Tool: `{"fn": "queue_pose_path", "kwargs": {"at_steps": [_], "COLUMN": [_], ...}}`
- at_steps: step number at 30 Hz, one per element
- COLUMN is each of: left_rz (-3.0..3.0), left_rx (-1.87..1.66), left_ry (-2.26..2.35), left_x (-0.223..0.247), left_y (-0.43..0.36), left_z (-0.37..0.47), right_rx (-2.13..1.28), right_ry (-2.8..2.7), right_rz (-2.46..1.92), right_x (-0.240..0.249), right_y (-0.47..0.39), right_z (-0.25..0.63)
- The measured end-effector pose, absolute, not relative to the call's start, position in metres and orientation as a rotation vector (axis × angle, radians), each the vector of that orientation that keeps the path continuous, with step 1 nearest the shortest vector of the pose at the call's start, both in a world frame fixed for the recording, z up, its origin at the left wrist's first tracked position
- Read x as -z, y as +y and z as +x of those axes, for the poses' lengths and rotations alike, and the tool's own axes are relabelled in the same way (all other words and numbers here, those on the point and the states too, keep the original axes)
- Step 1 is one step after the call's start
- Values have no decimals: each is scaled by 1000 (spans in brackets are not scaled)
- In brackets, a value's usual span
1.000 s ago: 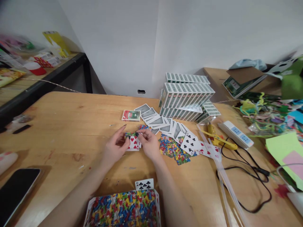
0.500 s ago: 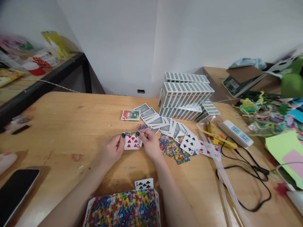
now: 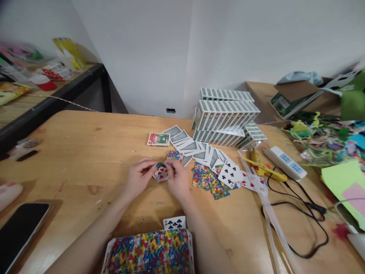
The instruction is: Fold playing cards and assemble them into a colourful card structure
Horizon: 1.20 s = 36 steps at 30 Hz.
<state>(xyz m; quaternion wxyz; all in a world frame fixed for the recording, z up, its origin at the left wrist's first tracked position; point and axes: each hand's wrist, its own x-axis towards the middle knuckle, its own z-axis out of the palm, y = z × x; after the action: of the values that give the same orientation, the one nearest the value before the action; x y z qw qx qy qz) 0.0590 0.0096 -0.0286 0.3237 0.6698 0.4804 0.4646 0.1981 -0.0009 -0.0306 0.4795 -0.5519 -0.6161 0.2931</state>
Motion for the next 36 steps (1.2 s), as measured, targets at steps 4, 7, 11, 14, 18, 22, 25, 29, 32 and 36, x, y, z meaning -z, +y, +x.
{"fn": "queue_pose_path", "kwargs": {"at_steps": [4,7,11,14,18,22,25,29,32,36], "left_rz": [1752,1746,1720,1708,1711,1704,1684,1561,1518,1624], "left_rx": [-1166,-1145,-1150,-1151,-1149,-1151,-1169,-1160,-1124,-1136], "left_ry": [1235,1269,1297,1297,1270,1244,1250,1208,1278,1374], "left_x": [29,31,31,30,31,33,33,32,32,33], "left_y": [9,9,9,9,9,10,10,8,7,7], "left_z": [60,60,61,62,63,62,61,61,62,63], "right_rx": [-659,-639,-626,-624,-615,-633,-653,-696,-753,-841], "right_ry": [-1512,-1517,-1493,-1479,-1463,-1448,-1433,-1379,-1338,-1338], "right_rz": [-1379,-1400,-1434,-1448,-1463,-1477,-1482,-1457,-1426,-1418], "right_x": [34,34,33,34,35,36,38,39,40,40], "right_y": [0,0,-1,-2,-1,-1,-1,1,2,3], "right_z": [200,200,199,199,200,200,200,201,201,199]}}
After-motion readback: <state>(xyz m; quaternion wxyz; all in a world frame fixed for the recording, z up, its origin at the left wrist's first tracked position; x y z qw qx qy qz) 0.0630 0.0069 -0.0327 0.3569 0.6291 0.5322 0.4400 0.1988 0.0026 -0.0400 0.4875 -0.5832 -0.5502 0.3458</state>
